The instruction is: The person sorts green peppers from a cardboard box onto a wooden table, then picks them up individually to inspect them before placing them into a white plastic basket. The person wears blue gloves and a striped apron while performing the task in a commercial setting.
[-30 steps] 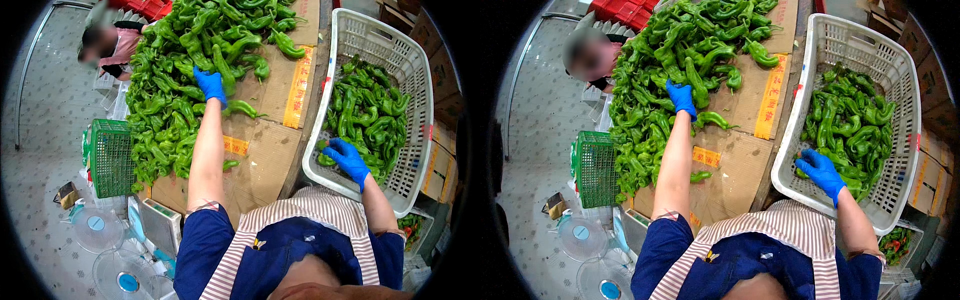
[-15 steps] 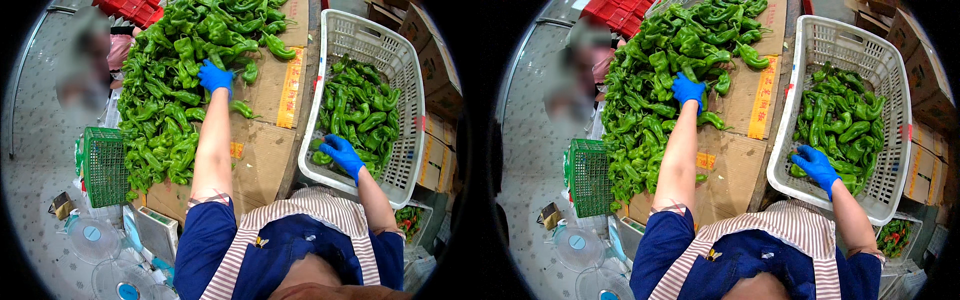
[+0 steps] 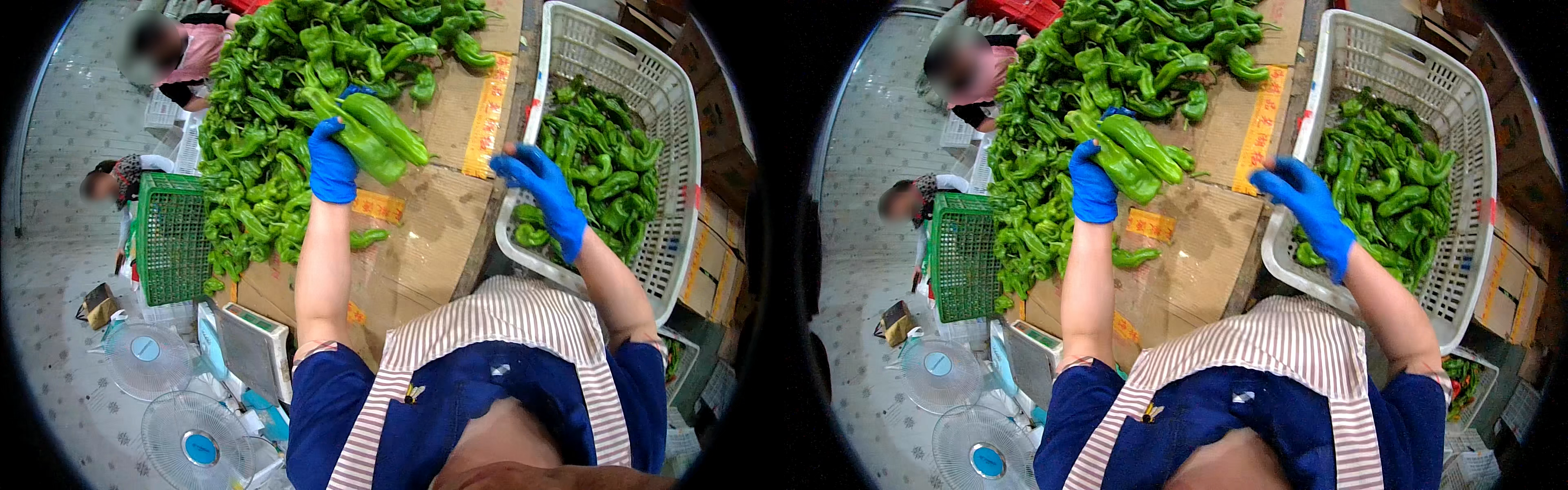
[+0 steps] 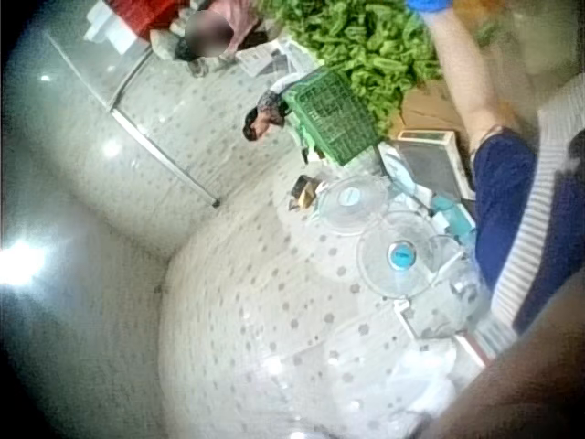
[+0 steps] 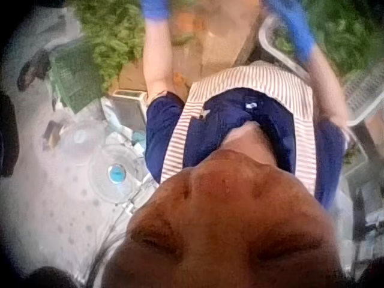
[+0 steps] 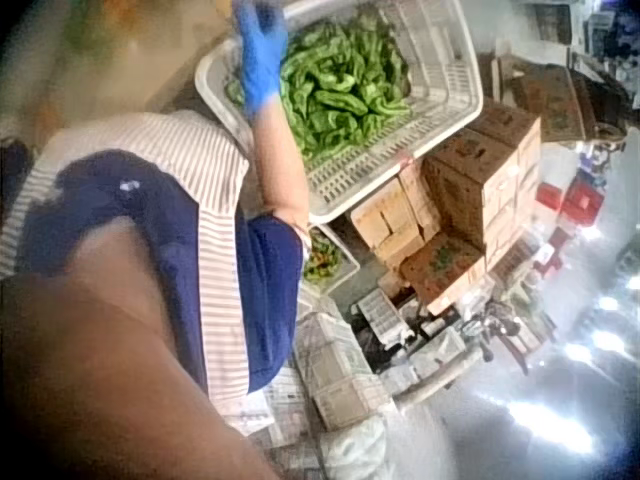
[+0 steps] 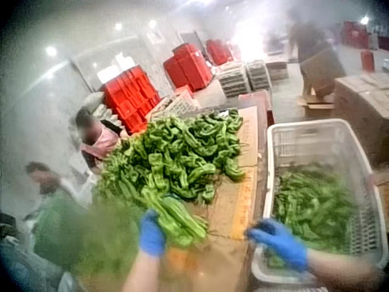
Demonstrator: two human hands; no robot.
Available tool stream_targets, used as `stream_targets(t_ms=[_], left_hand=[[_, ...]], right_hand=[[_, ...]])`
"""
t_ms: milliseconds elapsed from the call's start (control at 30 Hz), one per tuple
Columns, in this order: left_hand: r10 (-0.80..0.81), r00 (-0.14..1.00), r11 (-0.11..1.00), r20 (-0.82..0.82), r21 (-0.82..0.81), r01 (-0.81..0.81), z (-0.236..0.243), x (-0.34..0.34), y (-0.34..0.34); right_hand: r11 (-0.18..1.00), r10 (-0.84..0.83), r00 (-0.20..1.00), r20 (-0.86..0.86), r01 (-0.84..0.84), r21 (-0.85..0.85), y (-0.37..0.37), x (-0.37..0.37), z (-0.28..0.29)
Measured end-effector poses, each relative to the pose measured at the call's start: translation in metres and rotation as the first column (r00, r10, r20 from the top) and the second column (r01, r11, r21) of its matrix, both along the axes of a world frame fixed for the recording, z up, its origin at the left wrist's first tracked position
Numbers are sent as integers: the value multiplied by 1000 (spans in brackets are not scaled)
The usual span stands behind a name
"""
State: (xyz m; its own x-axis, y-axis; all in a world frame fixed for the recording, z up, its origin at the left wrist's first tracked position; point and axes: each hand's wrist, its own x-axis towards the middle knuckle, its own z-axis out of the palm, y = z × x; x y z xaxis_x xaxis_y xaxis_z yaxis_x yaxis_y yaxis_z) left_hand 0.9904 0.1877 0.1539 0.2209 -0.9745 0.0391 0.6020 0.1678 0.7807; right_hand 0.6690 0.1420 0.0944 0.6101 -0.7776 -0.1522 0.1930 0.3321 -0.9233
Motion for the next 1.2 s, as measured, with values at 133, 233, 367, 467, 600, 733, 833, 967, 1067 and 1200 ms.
stream_targets(t_ms=[133, 233, 367, 467, 600, 733, 833, 967, 1067, 1200], left_hand=[[-133, 990, 989, 49, 71, 129, 1, -72, 15], [-135, 982, 989, 130, 71, 127, -2, -100, 26], [-106, 989, 976, 99, 203, 84, -15, -90, 36], [-102, 995, 939, -11, 329, 99, -31, -80, 43], [-158, 973, 985, -170, 46, 168, -35, -82, 52], [-115, 993, 993, -40, -15, 114, -19, -89, 50], [183, 914, 983, 361, -51, -177, -7, -96, 52], [267, 565, 949, 781, -316, -12, -2, -121, 69], [228, 171, 959, 959, -252, 134, -3, -143, 86], [148, 239, 988, 960, -133, -79, -9, -143, 129]], right_hand=[[965, 81, 997, 17, -74, -251, 13, 56, 20], [992, 77, 979, 187, -57, -111, 24, 67, 20], [859, 225, 875, 428, -386, 337, 19, 43, 8], [689, 231, 820, 523, -518, 507, 13, 32, -2], [664, 5, 894, 447, -337, 667, 21, 30, -8], [675, -3, 932, 363, -266, 688, 37, 28, -6], [599, 55, 862, 503, -432, 674, 46, 26, -1], [496, -29, 683, 730, -623, 604, 51, 34, 5], [360, -178, 363, 914, -841, 404, 44, 42, 6], [552, 49, 673, 738, -634, 542, 37, 56, 3]])
